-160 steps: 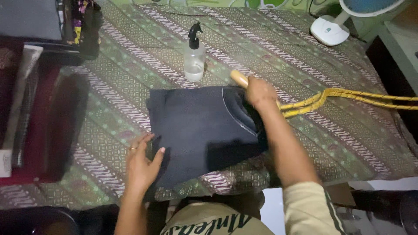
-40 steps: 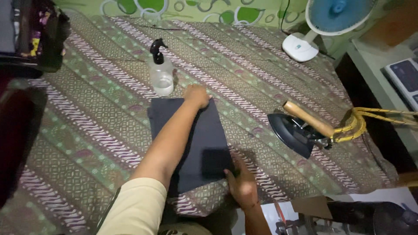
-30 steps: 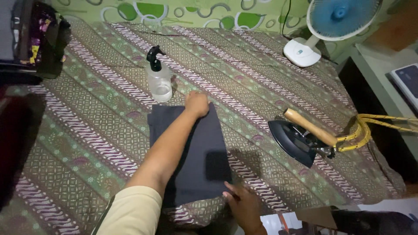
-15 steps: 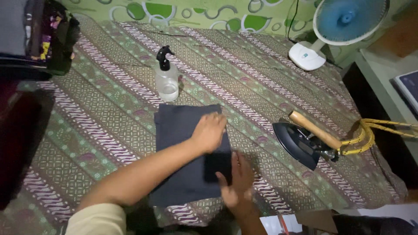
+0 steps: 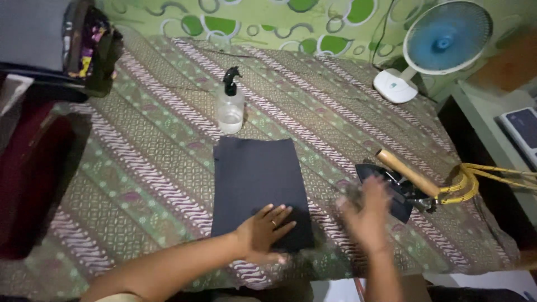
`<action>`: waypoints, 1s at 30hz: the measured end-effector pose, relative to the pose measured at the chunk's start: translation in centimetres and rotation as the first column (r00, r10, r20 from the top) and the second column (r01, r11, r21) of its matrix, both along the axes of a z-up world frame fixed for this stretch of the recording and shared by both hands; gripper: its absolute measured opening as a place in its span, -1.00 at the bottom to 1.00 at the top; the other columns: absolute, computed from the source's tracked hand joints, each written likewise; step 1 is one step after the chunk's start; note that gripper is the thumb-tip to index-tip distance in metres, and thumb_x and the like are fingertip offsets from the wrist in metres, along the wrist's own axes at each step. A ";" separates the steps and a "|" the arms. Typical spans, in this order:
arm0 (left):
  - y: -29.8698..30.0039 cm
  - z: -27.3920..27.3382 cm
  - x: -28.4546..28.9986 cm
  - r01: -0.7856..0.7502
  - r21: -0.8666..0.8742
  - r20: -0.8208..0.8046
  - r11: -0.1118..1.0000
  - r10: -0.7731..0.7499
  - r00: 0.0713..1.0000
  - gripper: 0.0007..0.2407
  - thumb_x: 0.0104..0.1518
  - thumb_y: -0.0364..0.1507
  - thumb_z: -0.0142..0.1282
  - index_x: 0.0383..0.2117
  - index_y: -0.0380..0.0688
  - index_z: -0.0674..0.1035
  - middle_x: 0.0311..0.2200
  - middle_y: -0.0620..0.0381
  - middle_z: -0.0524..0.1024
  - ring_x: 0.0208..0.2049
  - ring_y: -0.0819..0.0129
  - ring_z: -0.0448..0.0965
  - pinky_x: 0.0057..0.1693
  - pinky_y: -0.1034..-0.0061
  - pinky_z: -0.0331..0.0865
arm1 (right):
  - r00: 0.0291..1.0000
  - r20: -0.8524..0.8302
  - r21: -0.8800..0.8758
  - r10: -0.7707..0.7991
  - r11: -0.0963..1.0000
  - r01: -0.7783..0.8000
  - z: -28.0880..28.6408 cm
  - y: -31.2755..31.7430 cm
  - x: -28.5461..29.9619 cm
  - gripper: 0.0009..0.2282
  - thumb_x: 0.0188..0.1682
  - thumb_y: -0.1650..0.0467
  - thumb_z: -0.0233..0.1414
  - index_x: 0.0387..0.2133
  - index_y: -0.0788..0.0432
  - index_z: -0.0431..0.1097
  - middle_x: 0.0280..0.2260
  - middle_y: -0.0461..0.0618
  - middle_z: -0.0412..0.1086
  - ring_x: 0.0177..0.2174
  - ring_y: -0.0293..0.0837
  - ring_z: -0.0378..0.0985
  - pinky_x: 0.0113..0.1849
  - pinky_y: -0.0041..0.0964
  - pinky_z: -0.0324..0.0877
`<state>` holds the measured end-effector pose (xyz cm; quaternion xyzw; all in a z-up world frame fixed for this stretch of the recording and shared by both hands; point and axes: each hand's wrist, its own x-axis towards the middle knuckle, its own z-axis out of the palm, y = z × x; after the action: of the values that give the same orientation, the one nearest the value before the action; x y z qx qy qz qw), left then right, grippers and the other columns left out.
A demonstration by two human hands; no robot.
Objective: The person irons a dark piece of fabric on a patterned surface. They repeatedly spray the fabric with water from a spray bottle and use a hot iron to smooth it out. The person folds the fabric multiple times during the process.
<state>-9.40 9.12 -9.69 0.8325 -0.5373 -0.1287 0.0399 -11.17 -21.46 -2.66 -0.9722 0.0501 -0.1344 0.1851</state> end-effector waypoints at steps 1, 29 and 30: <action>0.2 0.3 -1.0 -0.009 0.000 -0.003 1.000 0.009 1.000 -0.20 0.19 0.19 -0.61 0.44 -0.16 -0.03 0.47 -0.28 -0.27 0.48 -0.11 -0.37 0.40 0.01 -0.42 | 1.000 -0.003 0.000 0.009 1.000 -0.009 -0.1 -3.1 2.0 -0.10 -0.09 -0.06 -0.10 0.39 0.28 -0.19 0.42 0.31 -0.29 0.39 0.23 -0.40 0.28 0.29 -0.58; 11.5 0.3 -4.2 -0.287 -0.644 0.175 0.709 0.502 0.847 -0.86 0.11 -0.34 0.04 -0.60 0.08 0.53 -0.48 0.12 0.39 -0.37 0.12 0.36 -0.23 0.24 0.19 | 0.904 -0.421 -0.288 -0.080 0.956 -0.050 4.1 1.1 7.1 -0.48 -0.17 0.25 0.13 0.13 0.06 0.37 -0.16 0.33 0.58 -0.06 0.30 0.60 -0.04 0.19 0.48; 11.5 1.3 -4.5 -0.272 -0.634 0.215 0.724 0.503 0.837 -0.85 0.12 -0.39 0.07 -0.61 0.06 0.54 -0.49 0.09 0.42 -0.38 0.12 0.37 -0.24 0.27 0.20 | 0.916 -0.400 -0.289 -0.042 0.954 -0.082 4.0 2.3 6.9 -0.49 -0.17 0.24 0.15 0.13 0.00 0.37 -0.19 0.28 0.59 -0.08 0.27 0.61 -0.06 0.15 0.51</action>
<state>-13.93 20.59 -8.38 0.8834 -0.3574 0.2133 0.2152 -4.23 -19.12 1.33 -0.9961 0.0558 0.0637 0.0229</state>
